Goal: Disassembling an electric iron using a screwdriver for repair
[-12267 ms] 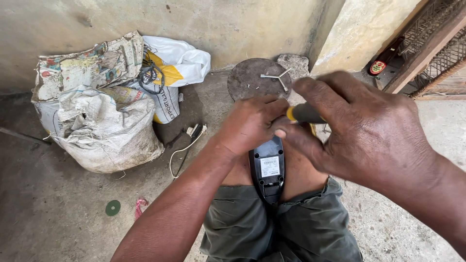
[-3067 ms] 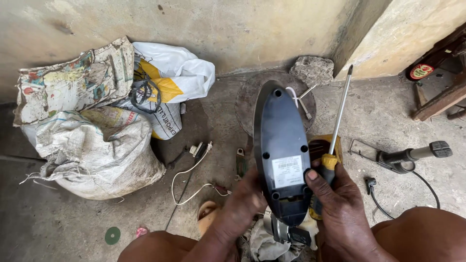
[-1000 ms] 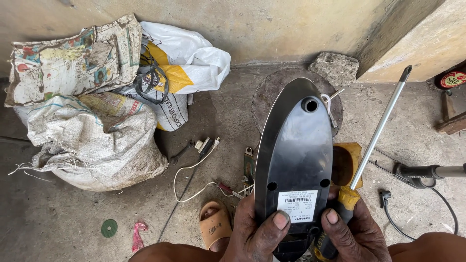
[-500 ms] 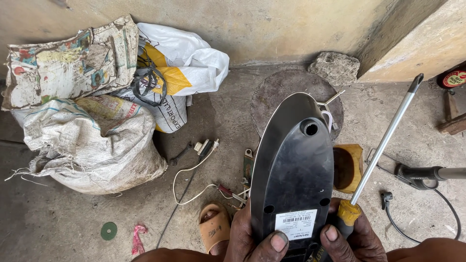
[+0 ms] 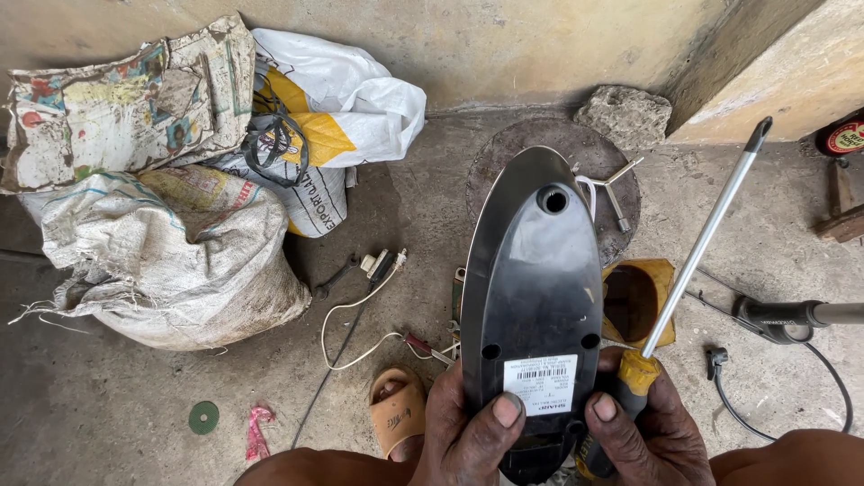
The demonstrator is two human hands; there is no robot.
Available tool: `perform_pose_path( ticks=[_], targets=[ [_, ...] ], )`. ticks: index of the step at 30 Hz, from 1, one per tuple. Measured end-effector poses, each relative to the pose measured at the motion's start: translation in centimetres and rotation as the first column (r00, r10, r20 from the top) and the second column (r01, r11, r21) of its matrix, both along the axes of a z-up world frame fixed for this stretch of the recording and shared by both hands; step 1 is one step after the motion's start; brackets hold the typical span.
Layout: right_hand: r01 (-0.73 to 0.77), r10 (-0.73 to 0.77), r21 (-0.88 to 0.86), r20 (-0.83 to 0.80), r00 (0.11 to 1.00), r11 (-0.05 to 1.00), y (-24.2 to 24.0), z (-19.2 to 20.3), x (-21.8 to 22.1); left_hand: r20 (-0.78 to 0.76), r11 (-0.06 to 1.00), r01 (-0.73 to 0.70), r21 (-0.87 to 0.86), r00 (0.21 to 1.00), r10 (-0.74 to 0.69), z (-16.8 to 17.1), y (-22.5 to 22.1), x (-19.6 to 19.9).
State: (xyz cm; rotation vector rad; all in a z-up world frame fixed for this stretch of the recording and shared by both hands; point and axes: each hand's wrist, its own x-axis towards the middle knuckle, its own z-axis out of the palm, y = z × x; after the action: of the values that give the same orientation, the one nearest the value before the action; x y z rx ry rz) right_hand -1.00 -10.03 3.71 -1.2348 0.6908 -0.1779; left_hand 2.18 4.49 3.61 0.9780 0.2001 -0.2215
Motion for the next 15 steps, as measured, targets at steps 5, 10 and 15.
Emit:
perform_pose_path(
  ticks=[5,10,15],
  targets=[
    [0.222,-0.213,0.187,-0.07,0.975,0.957,2.8,3.2,1.7,0.041,0.999,0.045,-0.018,0.998,-0.044,-0.2,0.2,0.9],
    [0.061,-0.066,0.049,0.123,0.99,0.997,0.7,1.6,0.3,0.139,0.998,0.015,-0.054,0.99,-0.007,-1.1,0.9,1.8],
    [-0.125,0.206,-0.373,0.187,0.961,0.92,-2.9,0.2,-2.0,0.292,0.979,0.017,-0.203,0.956,0.044,-0.8,1.6,4.0]
  ],
)
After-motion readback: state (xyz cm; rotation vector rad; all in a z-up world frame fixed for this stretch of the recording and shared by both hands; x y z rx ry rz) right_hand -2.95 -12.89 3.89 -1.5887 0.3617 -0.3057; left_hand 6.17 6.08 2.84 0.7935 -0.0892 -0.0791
